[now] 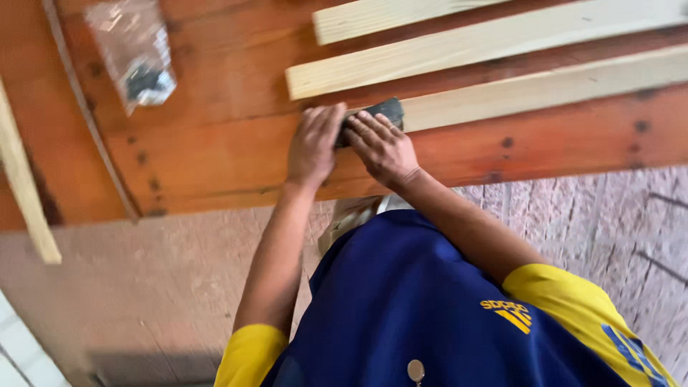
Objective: The person sands several wooden planks by hand using a piece of sandpaper on a large wooden table.
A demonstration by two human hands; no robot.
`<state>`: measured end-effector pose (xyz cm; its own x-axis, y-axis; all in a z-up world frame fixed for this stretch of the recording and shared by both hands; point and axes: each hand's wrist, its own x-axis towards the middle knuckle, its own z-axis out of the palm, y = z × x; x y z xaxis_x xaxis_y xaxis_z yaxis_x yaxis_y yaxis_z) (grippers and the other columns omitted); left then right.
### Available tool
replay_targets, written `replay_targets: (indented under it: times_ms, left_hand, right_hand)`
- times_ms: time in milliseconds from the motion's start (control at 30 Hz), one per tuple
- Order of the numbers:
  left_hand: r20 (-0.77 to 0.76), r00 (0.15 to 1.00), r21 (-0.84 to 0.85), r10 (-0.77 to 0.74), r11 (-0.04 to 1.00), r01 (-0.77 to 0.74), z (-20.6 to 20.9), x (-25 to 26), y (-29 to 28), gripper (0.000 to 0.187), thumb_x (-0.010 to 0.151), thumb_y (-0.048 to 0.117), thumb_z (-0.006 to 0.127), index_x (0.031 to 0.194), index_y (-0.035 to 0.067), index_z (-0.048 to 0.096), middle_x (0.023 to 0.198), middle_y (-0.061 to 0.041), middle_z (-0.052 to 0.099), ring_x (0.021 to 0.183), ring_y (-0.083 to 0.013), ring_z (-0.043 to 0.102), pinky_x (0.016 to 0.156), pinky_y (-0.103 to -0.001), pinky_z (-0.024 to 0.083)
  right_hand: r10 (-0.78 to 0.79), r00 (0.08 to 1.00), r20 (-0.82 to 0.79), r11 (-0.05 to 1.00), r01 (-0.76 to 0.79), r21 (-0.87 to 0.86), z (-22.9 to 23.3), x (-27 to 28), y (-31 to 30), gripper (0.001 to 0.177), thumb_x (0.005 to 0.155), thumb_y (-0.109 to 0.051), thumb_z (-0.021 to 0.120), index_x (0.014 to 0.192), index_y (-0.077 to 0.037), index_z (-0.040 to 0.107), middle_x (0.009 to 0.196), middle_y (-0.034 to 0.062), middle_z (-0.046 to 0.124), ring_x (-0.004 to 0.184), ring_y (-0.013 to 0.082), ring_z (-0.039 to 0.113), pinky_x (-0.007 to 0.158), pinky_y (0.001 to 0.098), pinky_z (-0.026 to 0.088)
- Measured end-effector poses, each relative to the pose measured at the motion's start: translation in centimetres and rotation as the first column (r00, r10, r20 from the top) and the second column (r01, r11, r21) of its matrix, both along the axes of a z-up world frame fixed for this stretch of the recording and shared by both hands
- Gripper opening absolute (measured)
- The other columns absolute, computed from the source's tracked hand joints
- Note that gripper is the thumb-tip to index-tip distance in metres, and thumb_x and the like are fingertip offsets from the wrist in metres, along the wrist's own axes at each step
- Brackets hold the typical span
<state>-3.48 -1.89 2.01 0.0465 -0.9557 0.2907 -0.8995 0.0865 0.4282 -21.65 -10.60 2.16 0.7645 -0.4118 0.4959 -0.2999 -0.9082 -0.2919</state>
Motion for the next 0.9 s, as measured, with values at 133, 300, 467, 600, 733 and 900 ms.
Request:
replay_targets:
  times_ms: [133,300,467,600,733,900]
  left_hand:
    - [0.03,0.999,0.135,-0.029,0.991,0.025,0.8,-0.8,-0.2,0.092,0.062,-0.009,0.085,0.147,0.0,0.052,0.136,-0.022,0.061,0.127,-0.0419,0.057,0.113,-0.052,0.043]
    - [0.098,0.995,0.169,-0.009,0.986,-0.008,-0.4,-0.8,0.0,0.082,0.061,-0.01,0.085,0.139,-0.004,0.059,0.134,-0.021,0.06,0.125,-0.0414,0.056,0.116,-0.049,0.042]
    - [0.069,0.997,0.275,-0.015,0.962,-0.005,1.6,-1.4,-0.9,0.079,0.06,-0.013,0.078,0.137,-0.004,0.061,0.132,-0.021,0.059,0.122,-0.0427,0.056,0.114,-0.051,0.044]
    - [0.111,0.994,0.317,-0.012,0.948,-0.024,2.5,-1.6,-1.4,0.083,0.059,-0.014,0.077,0.139,-0.003,0.059,0.132,-0.021,0.057,0.123,-0.0428,0.054,0.113,-0.051,0.043]
    - [0.141,0.99,0.318,-0.032,0.948,-0.014,1.3,-1.1,-0.7,0.087,0.058,-0.009,0.082,0.141,-0.002,0.059,0.135,-0.02,0.057,0.124,-0.0419,0.054,0.113,-0.051,0.044]
    - [0.143,0.989,0.338,0.026,0.938,-0.073,1.2,-1.4,-0.7,0.085,0.059,-0.008,0.081,0.141,0.002,0.06,0.135,-0.017,0.058,0.124,-0.0408,0.054,0.113,-0.05,0.044]
  right_hand:
    - [-0.065,0.997,-0.029,0.998,0.066,0.024,-0.3,-4.2,-2.2,0.028,0.102,-0.017,0.053,0.119,-0.017,0.076,0.126,0.0056,0.074,0.122,0.0233,0.068,0.11,0.0393,0.049]
    - [-0.164,0.987,0.0,0.986,0.163,0.029,0.5,-9.9,-6.0,0.027,0.099,-0.011,0.055,0.112,-0.02,0.077,0.123,0.0021,0.076,0.119,0.0196,0.071,0.109,0.0351,0.048]
    - [-0.258,0.966,-0.003,0.966,0.258,0.006,0.2,-15.8,-9.5,0.026,0.101,-0.012,0.054,0.108,-0.02,0.077,0.124,0.0003,0.076,0.121,0.0176,0.07,0.112,0.0333,0.046]
    - [-0.316,0.949,0.005,0.948,0.316,0.026,-0.1,-19.3,-11.6,0.027,0.101,-0.012,0.053,0.106,-0.021,0.079,0.122,0.0001,0.078,0.119,0.0175,0.071,0.11,0.0338,0.047]
    - [-0.365,0.931,0.005,0.929,0.364,0.058,0.8,-22.8,-14.0,0.025,0.097,-0.014,0.058,0.108,-0.021,0.08,0.123,-0.0001,0.078,0.12,0.019,0.071,0.111,0.0346,0.047]
    - [-0.4,0.916,-0.014,0.916,0.401,0.014,0.0,-27.5,-17.2,0.026,0.094,-0.007,0.064,0.11,-0.017,0.081,0.123,0.0041,0.079,0.12,0.0245,0.072,0.111,0.0366,0.049]
